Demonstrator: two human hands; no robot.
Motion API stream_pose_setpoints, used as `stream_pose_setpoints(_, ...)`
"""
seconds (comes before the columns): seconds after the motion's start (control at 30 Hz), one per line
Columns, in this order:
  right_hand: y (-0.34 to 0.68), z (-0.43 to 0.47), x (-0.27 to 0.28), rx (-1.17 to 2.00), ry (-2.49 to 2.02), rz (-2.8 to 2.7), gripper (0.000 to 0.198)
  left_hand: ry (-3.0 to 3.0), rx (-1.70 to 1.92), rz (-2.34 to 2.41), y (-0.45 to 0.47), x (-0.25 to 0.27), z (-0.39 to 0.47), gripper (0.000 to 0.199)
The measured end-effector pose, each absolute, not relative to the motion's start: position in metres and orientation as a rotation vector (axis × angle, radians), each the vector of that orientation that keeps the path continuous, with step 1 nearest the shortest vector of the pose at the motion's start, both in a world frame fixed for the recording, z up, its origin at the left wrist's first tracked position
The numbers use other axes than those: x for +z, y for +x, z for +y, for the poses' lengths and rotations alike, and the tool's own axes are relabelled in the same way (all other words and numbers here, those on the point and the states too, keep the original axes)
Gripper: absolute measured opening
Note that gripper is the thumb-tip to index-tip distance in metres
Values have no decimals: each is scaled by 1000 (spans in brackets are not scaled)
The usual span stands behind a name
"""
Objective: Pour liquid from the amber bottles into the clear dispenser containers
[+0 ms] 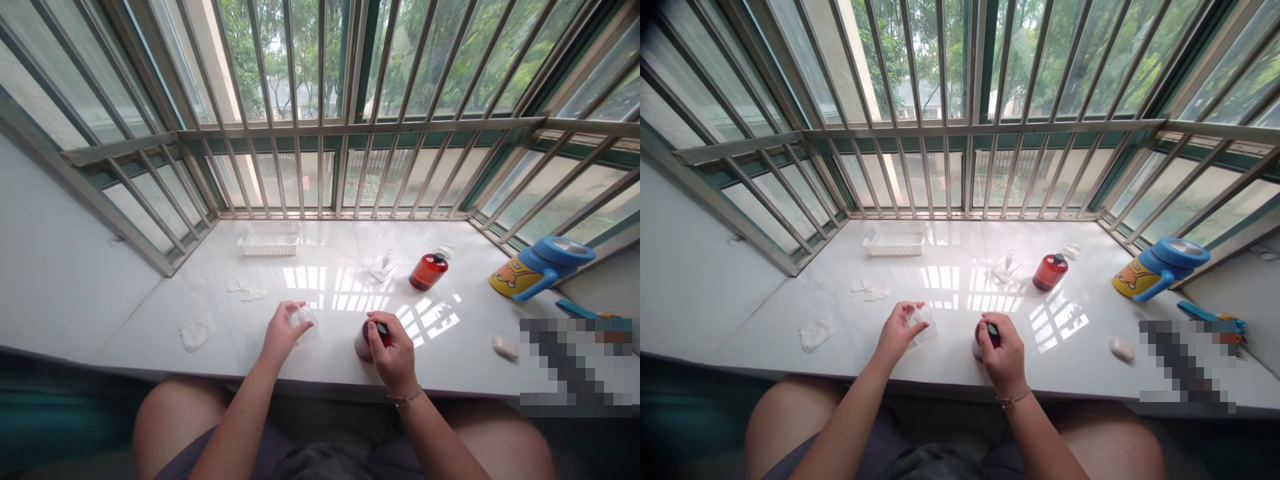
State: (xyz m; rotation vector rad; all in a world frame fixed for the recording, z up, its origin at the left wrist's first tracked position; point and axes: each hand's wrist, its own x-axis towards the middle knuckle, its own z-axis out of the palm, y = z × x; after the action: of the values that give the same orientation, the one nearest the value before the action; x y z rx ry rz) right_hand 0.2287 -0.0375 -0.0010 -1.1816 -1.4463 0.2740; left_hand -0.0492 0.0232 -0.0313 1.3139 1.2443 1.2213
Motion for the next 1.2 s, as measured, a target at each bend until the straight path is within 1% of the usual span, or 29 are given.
stream_pose_setpoints(0.03,229,-37,-1,274,-1181,-1447,8,1332,1195,1248,-50,-32,24,52)
stream_pose_setpoints(0.17,229,-37,-1,274,-1179,-1446,9,1367,1166,1253,-51,-31,24,42)
stream_pose_setpoints(0.33,229,-37,-2,274,-1173,-1445,8,1327,1196,1216,-51,-30,25,50)
stream_pose_setpoints(0.5,229,-37,-2,272,-1170,-1444,8,1355,1164,1204,-50,-30,25,44)
stream_pose_setpoints(0.67,229,-37,0,259,-1172,-1446,8,1321,1172,1213,-51,-31,26,53)
stream_pose_setpoints(0.8,229,-37,-1,253,-1177,-1449,8,1402,1133,1236,-51,-27,25,40)
stream_pose_setpoints(0.97,229,-37,-2,259,-1180,-1449,8,1329,1172,1197,-50,-28,25,46)
stream_pose_setpoints(1.13,229,-37,-2,260,-1181,-1447,8,1403,1154,1188,-51,-32,24,37)
stream_pose_setpoints(1.2,229,-37,-2,259,-1183,-1446,8,1359,1179,1203,-51,-32,24,42)
